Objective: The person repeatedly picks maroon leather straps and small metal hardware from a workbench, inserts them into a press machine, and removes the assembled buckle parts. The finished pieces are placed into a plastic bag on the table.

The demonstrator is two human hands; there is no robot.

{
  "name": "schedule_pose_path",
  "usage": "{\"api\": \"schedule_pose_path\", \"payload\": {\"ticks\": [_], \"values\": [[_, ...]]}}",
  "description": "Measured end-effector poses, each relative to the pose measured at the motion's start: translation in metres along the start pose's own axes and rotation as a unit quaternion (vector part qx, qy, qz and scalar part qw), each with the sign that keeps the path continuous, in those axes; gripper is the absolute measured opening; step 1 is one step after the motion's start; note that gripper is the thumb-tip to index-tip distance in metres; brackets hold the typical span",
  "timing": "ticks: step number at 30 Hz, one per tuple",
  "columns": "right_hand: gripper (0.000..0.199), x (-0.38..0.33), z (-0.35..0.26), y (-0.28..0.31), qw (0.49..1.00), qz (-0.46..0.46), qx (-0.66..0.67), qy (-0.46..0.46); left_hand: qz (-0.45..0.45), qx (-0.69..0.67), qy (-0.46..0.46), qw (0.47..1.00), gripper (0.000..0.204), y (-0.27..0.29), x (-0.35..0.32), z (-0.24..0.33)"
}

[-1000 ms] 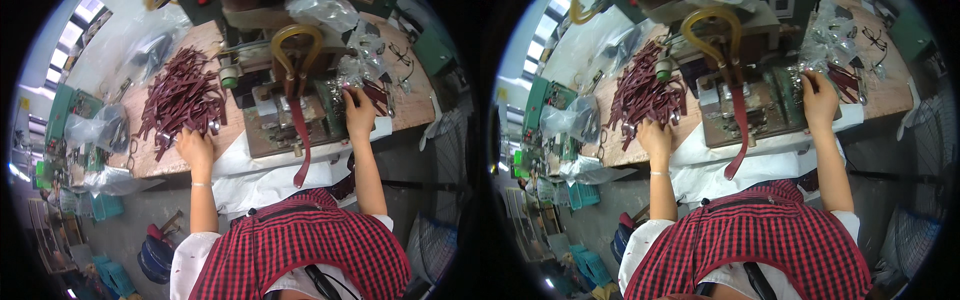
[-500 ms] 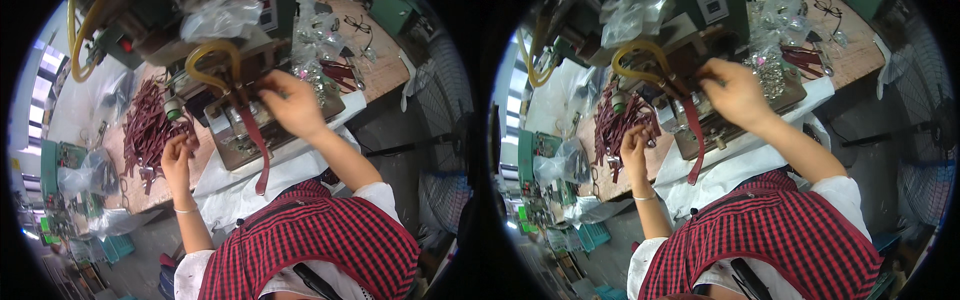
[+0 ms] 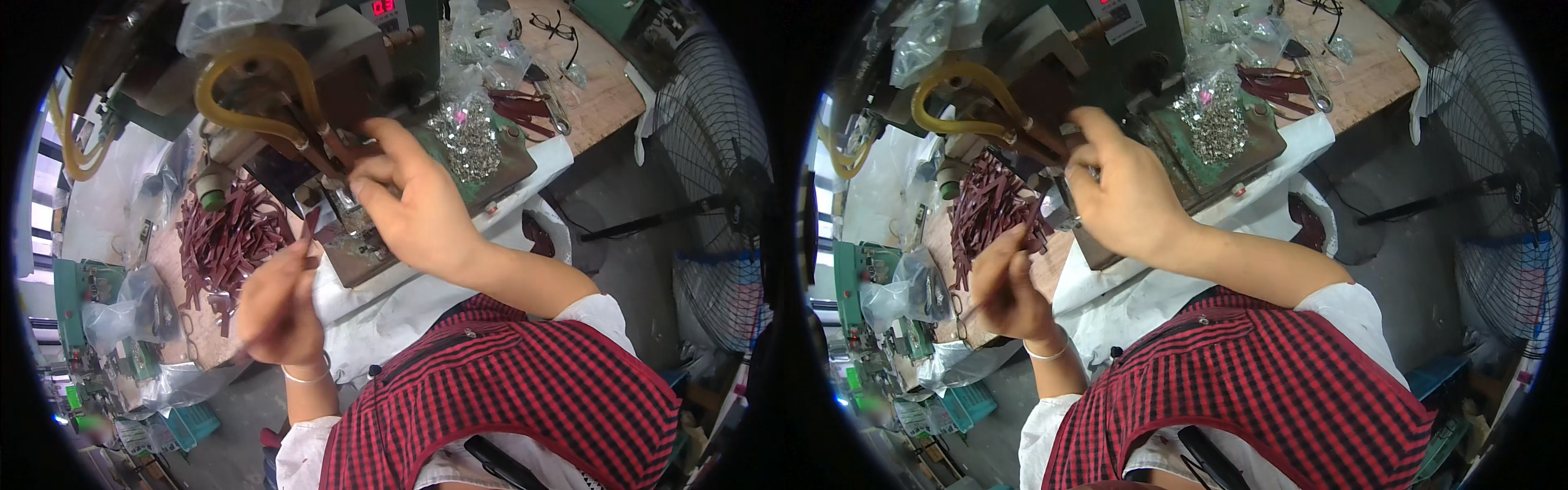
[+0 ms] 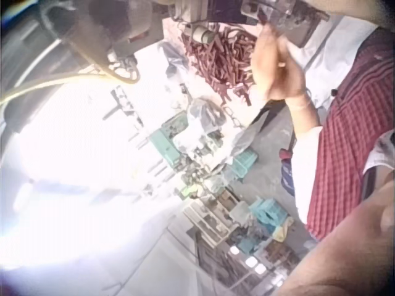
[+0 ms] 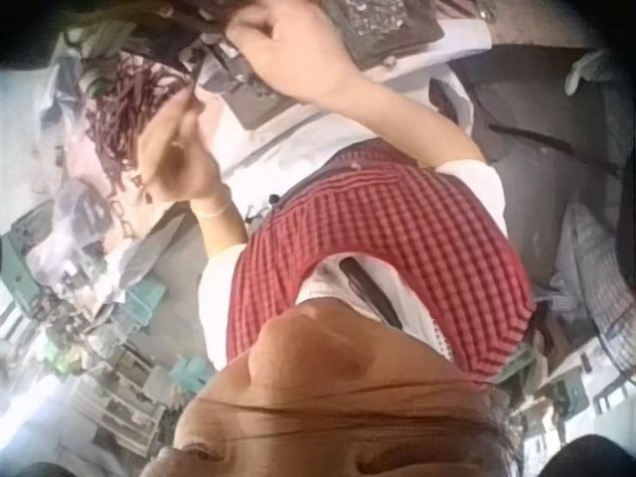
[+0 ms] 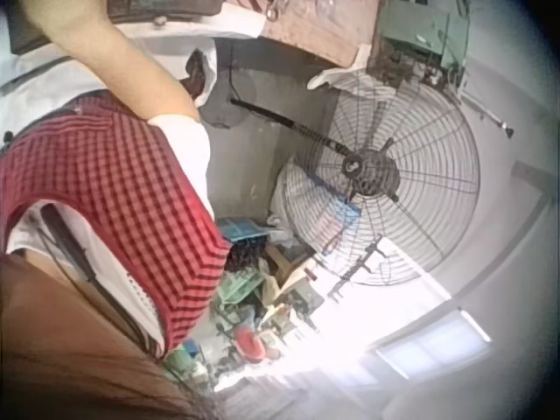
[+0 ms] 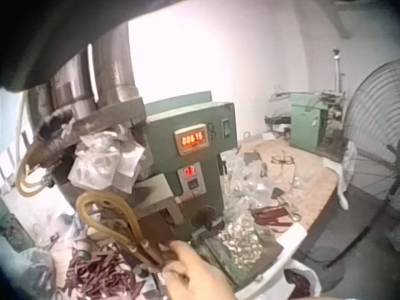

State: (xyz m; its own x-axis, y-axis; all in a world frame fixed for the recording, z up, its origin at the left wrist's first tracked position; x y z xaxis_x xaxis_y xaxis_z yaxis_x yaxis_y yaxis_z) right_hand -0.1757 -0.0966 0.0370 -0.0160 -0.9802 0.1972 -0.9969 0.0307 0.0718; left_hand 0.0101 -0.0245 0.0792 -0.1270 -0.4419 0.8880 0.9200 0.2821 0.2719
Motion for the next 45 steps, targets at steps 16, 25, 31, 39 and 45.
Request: {"api": "schedule_pose_path", "payload": {"ticks": [16, 25, 31, 39, 45], "values": [[0.016, 0.017, 0.095, 0.110, 0.840, 0.169, -0.502, 0.115, -0.129, 0.087, -0.206, 0.966, 0.025, -0.067, 0.003, 0.027], [0.015, 0.032, 0.095, 0.132, 0.924, 0.202, -0.299, 0.126, -0.170, 0.167, -0.103, 0.966, 0.027, -0.020, -0.033, 0.037], [0.024, 0.006, 0.166, 0.182, 0.948, 0.306, 0.038, -0.077, -0.006, 0.334, 0.042, 0.942, 0.020, 0.117, -0.015, -0.027], [0.015, 0.036, 0.123, 0.115, 0.975, 0.221, -0.032, 0.011, -0.307, 0.417, 0.131, 0.845, 0.034, 0.107, -0.089, -0.217], [0.015, -0.027, 0.096, 0.162, 0.921, 0.292, -0.256, 0.034, -0.055, 0.218, 0.240, 0.945, 0.021, 0.115, -0.096, -0.179]]}}
Point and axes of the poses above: each hand's wrist, its own x-axis towards the middle knuckle, its own y-axis out of the back of the hand, z = x × y, the point moved 10 cm from there along x, towards the middle knuckle, and after that the axes turned 7 degrees about -y, right-handed, at the moved point
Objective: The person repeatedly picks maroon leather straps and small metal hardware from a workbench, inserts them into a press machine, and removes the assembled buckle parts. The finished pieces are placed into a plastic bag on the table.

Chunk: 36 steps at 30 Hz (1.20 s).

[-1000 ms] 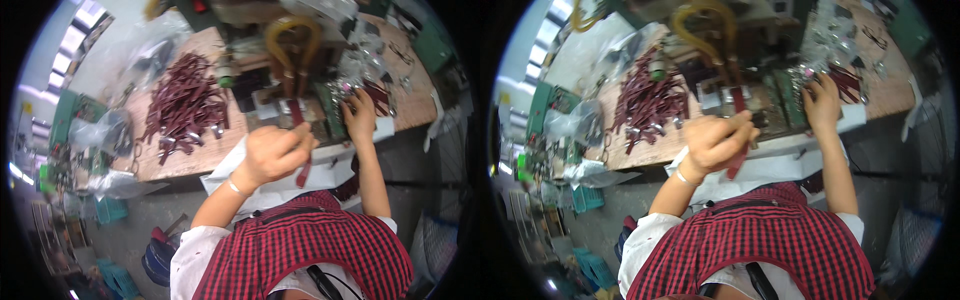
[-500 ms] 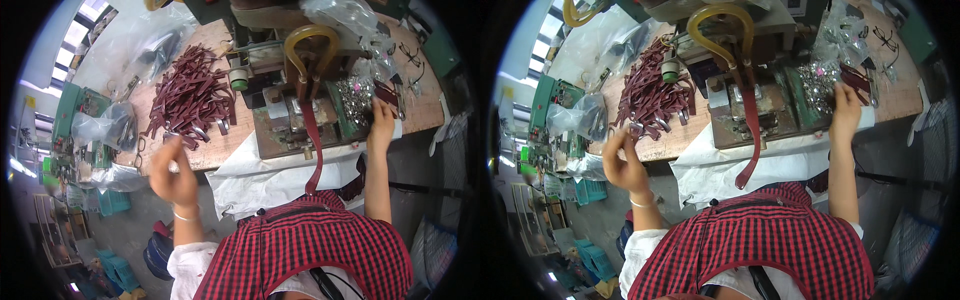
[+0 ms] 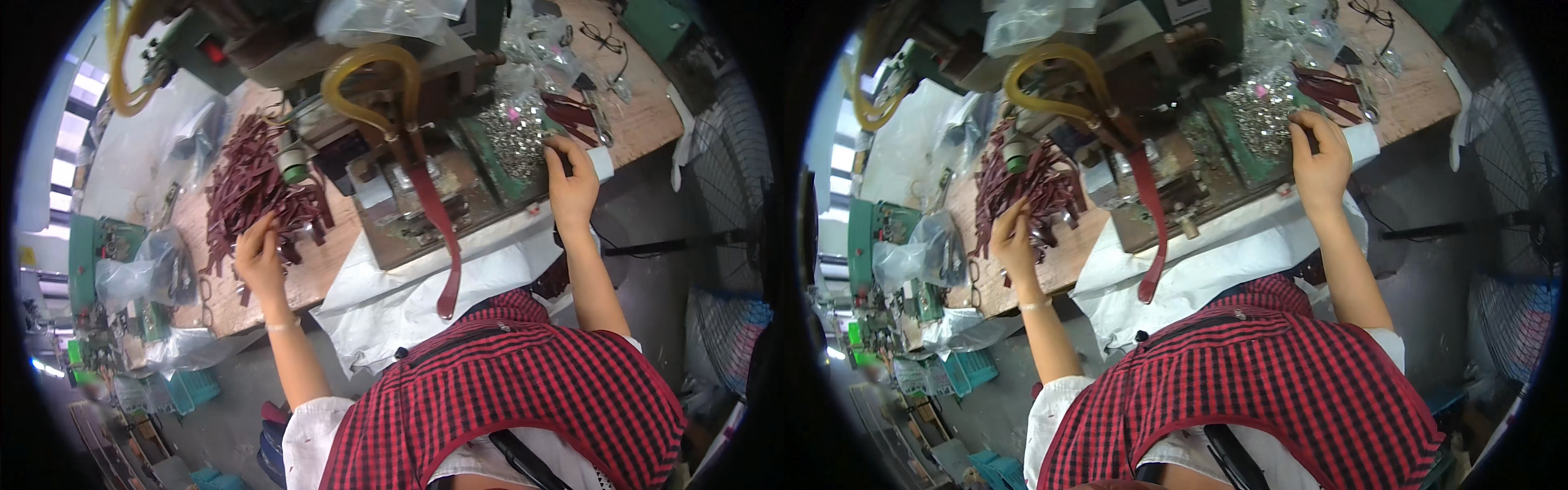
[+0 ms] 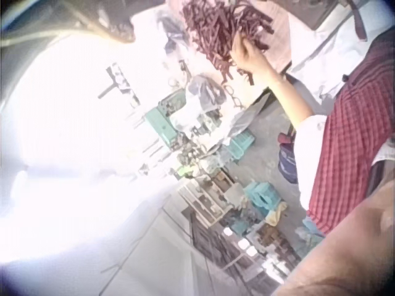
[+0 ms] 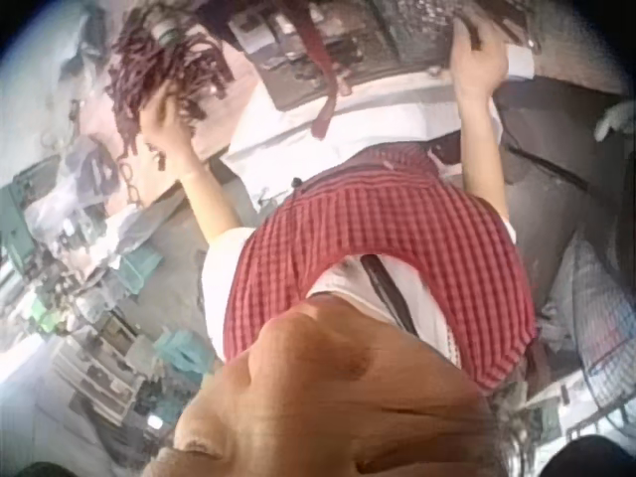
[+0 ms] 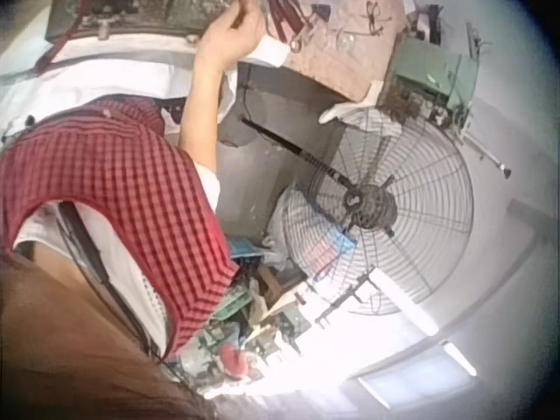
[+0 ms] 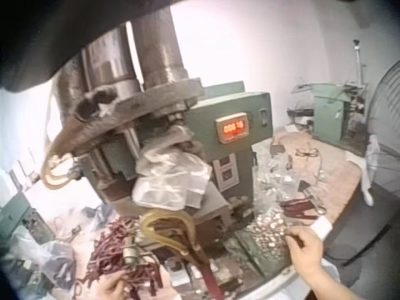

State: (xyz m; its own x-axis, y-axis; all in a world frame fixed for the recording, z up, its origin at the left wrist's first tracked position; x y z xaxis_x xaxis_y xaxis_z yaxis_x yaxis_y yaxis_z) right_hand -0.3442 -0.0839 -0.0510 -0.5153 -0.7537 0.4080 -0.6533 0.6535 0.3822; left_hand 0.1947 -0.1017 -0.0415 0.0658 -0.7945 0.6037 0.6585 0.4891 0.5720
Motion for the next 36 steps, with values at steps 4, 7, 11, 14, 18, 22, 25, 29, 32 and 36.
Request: {"api": "schedule_pose_path", "payload": {"ticks": [4, 7, 11, 14, 18, 22, 25, 29, 32, 36], "values": [[0.015, -0.007, -0.009, 0.006, 0.993, -0.050, 0.092, -0.063, 0.120, -0.082, -0.017, 0.989, 0.018, 0.021, -0.005, 0.054], [0.017, -0.007, -0.088, -0.024, 0.969, -0.176, 0.176, -0.009, 0.060, -0.190, 0.056, 0.978, 0.024, -0.005, 0.010, 0.062], [0.015, -0.008, -0.141, -0.077, 0.958, -0.206, 0.180, 0.082, 0.002, -0.235, 0.113, 0.965, 0.027, -0.048, 0.005, 0.022], [0.021, -0.020, -0.136, -0.096, 0.933, -0.236, 0.272, -0.007, 0.014, -0.281, 0.143, 0.949, 0.028, -0.056, -0.019, 0.028], [0.029, -0.022, -0.132, -0.102, 0.893, -0.266, 0.353, -0.085, 0.045, -0.300, 0.102, 0.947, 0.033, -0.042, -0.013, 0.071], [0.034, -0.029, -0.148, -0.105, 0.859, -0.305, 0.390, -0.130, 0.097, -0.120, -0.163, 0.974, 0.027, 0.002, 0.016, 0.172], [0.039, -0.036, -0.160, -0.090, 0.872, -0.306, 0.363, -0.118, 0.063, -0.131, -0.274, 0.951, 0.027, 0.012, 0.009, 0.226], [0.040, -0.038, -0.152, -0.065, 0.888, -0.310, 0.336, -0.037, -0.027, -0.141, -0.265, 0.953, 0.047, -0.017, 0.003, 0.264], [0.031, -0.015, -0.103, -0.005, 0.986, -0.144, 0.016, 0.078, -0.038, -0.045, -0.326, 0.944, 0.039, -0.021, -0.001, 0.278], [0.028, -0.021, -0.029, 0.014, 0.966, -0.069, -0.233, 0.091, -0.148, 0.096, -0.429, 0.886, 0.040, -0.049, -0.015, 0.290]]}}
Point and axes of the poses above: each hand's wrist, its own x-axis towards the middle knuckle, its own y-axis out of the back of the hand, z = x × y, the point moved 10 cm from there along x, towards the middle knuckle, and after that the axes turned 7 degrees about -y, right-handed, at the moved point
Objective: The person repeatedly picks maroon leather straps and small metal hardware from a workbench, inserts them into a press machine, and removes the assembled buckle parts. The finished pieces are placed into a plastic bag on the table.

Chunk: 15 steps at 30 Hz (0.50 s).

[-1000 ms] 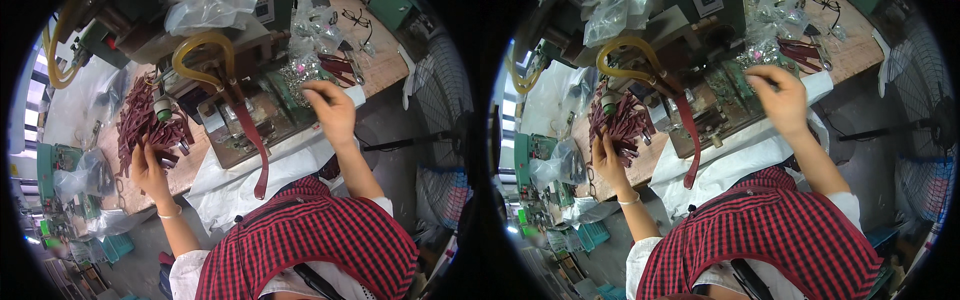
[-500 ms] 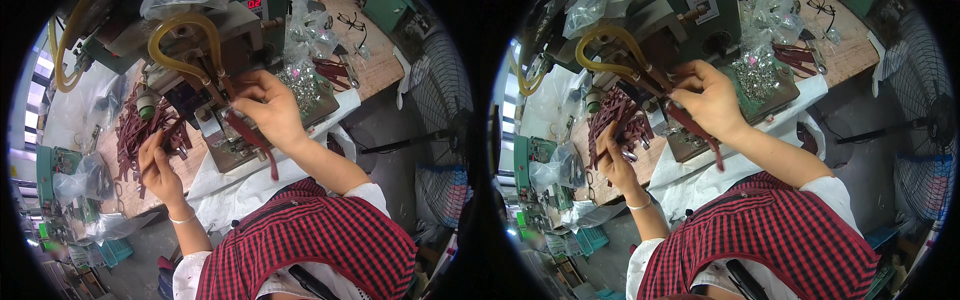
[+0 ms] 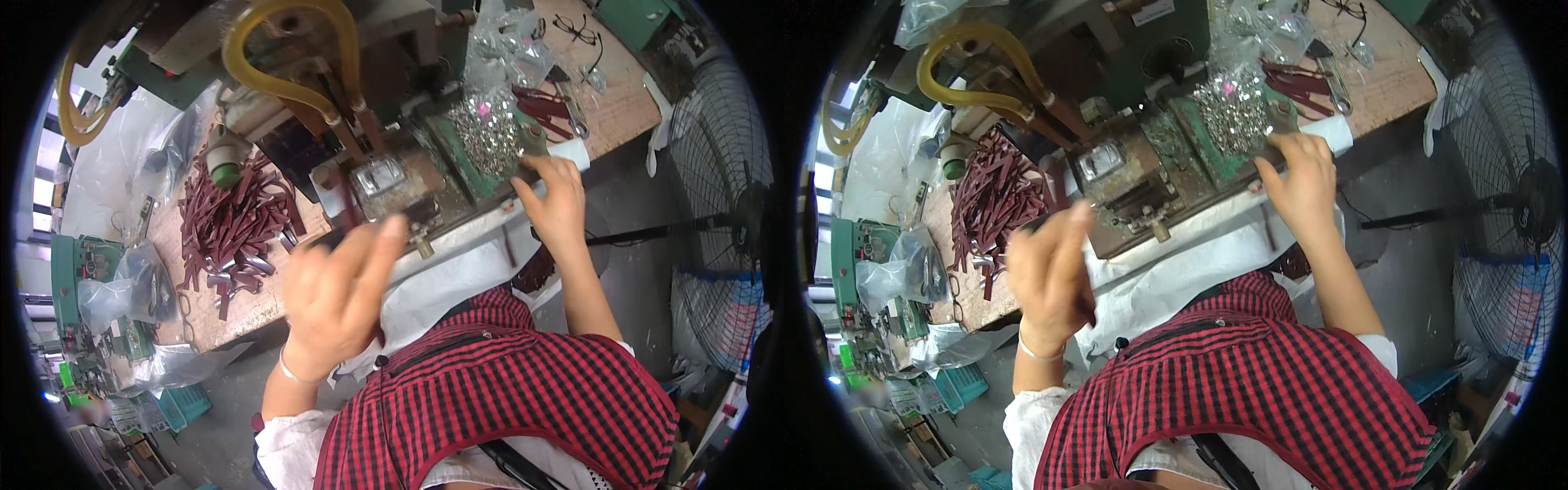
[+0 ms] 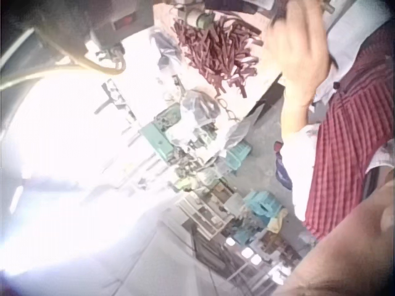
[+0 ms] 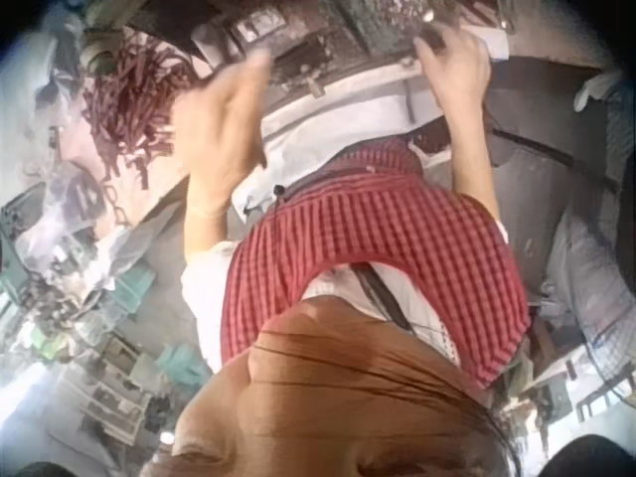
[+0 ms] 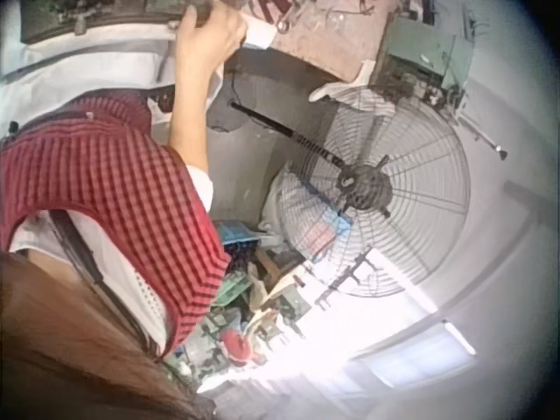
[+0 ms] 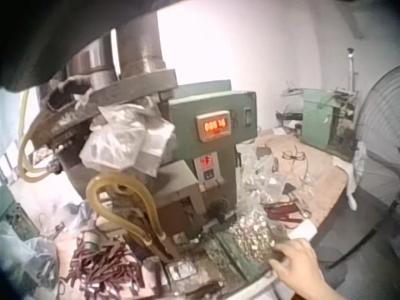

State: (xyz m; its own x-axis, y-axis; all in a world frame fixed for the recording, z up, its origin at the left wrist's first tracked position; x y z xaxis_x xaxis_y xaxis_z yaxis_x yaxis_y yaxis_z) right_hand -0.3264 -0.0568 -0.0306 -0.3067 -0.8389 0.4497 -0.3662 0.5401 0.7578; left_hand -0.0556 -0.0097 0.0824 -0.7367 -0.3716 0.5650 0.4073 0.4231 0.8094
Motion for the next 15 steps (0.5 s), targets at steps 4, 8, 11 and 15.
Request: {"api": "schedule_pose_path", "payload": {"ticks": [4, 8, 11, 15], "values": [[0.024, 0.005, -0.008, -0.024, 0.999, 0.045, -0.009, 0.020, 0.017, -0.225, 0.011, 0.974, 0.043, -0.043, 0.012, 0.005], [0.015, 0.015, -0.015, -0.042, 0.999, 0.036, 0.030, 0.023, 0.127, -0.254, 0.006, 0.959, 0.031, -0.033, 0.025, 0.000], [0.010, 0.015, -0.016, -0.034, 0.997, 0.061, 0.038, 0.031, 0.145, -0.146, 0.052, 0.977, 0.028, -0.013, 0.015, 0.007], [0.008, 0.014, -0.018, -0.028, 0.994, 0.081, 0.061, 0.039, 0.126, -0.152, 0.005, 0.980, 0.028, -0.008, 0.012, 0.008]]}}
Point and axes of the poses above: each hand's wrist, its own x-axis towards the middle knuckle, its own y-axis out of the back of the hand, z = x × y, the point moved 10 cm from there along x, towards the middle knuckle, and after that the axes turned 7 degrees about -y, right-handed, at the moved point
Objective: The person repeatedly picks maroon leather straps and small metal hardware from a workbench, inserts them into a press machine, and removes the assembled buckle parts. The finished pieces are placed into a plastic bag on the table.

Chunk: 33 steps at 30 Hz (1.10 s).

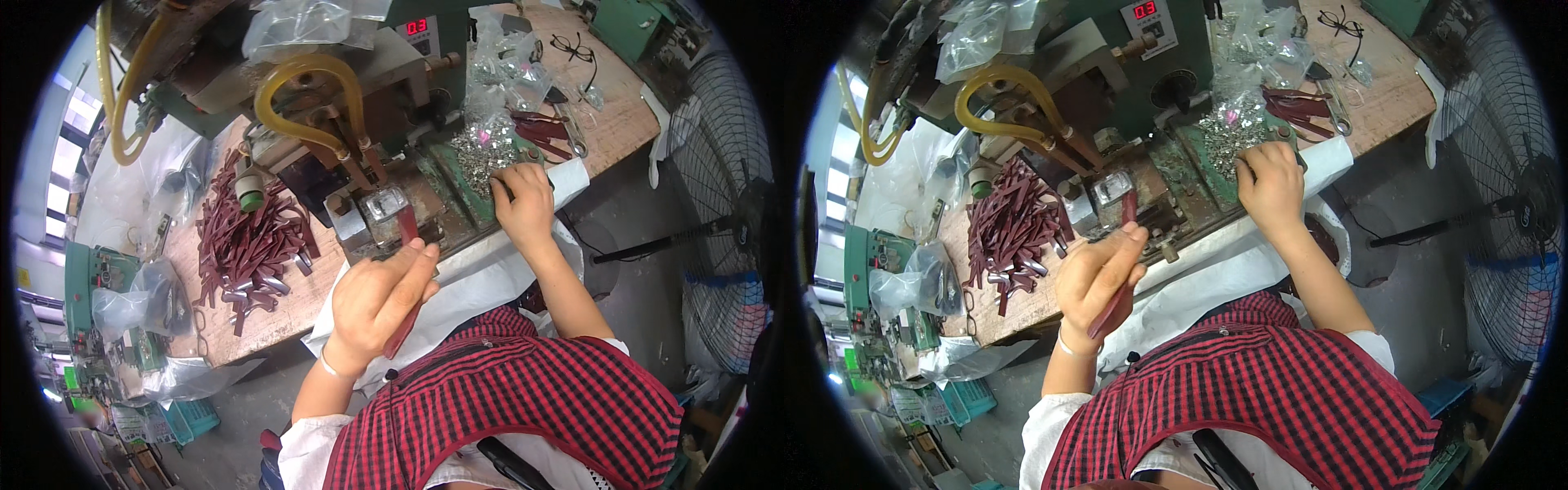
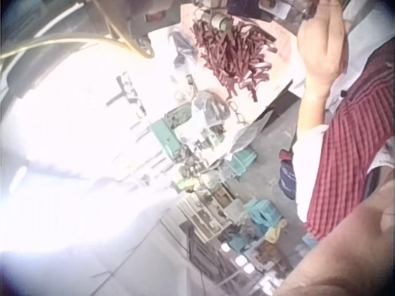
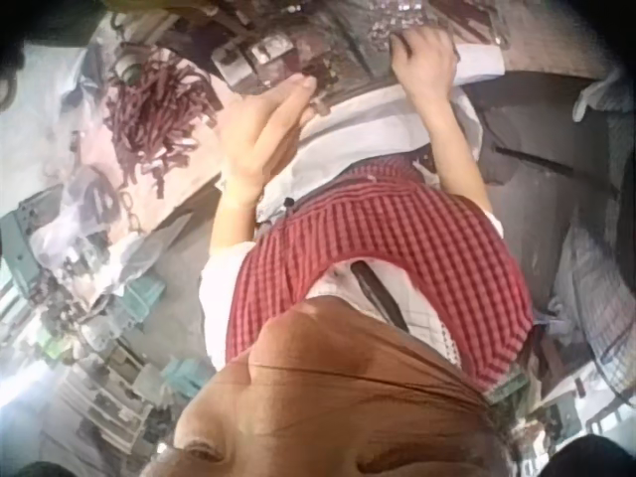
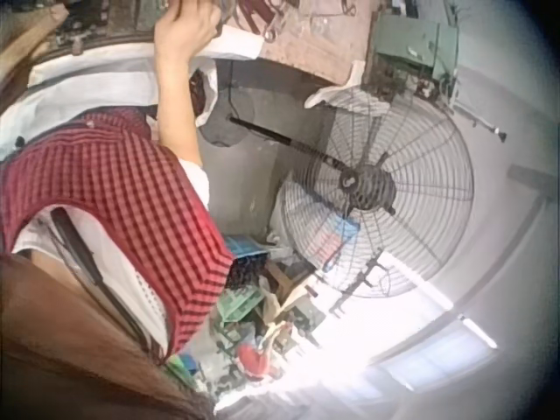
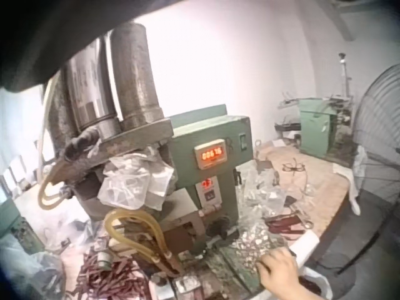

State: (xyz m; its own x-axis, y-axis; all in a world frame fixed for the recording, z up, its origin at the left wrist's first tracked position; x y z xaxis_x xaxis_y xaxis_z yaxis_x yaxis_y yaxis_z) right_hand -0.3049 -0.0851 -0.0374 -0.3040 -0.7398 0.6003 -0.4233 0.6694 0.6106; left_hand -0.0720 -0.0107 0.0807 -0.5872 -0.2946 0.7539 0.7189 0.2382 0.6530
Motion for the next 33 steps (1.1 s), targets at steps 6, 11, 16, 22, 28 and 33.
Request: {"api": "schedule_pose_path", "payload": {"ticks": [6, 11, 16, 22, 28, 33], "values": [[0.010, 0.028, -0.013, -0.001, 0.998, -0.010, 0.061, -0.005, -0.008, 0.085, -0.051, 0.995, 0.024, 0.008, 0.006, 0.008], [0.015, 0.045, 0.012, -0.014, 0.980, -0.082, 0.132, -0.125, -0.008, 0.088, -0.084, 0.993, 0.027, -0.010, 0.006, -0.004], [0.015, 0.044, 0.036, -0.022, 0.975, -0.070, 0.149, -0.152, 0.026, 0.059, -0.065, 0.996, 0.025, -0.010, 0.001, -0.012], [0.023, 0.026, -0.048, -0.054, 0.966, -0.139, -0.043, 0.212, 0.044, 0.048, -0.054, 0.996, 0.027, -0.010, 0.000, -0.015], [0.012, 0.044, 0.008, -0.048, 0.996, -0.069, 0.058, 0.010, 0.073, 0.048, 0.083, 0.993, 0.025, 0.016, -0.044, -0.006], [0.019, 0.030, 0.039, -0.024, 0.967, -0.077, 0.207, -0.124, 0.191, 0.299, 0.218, 0.909, 0.012, 0.137, -0.090, -0.031]]}}
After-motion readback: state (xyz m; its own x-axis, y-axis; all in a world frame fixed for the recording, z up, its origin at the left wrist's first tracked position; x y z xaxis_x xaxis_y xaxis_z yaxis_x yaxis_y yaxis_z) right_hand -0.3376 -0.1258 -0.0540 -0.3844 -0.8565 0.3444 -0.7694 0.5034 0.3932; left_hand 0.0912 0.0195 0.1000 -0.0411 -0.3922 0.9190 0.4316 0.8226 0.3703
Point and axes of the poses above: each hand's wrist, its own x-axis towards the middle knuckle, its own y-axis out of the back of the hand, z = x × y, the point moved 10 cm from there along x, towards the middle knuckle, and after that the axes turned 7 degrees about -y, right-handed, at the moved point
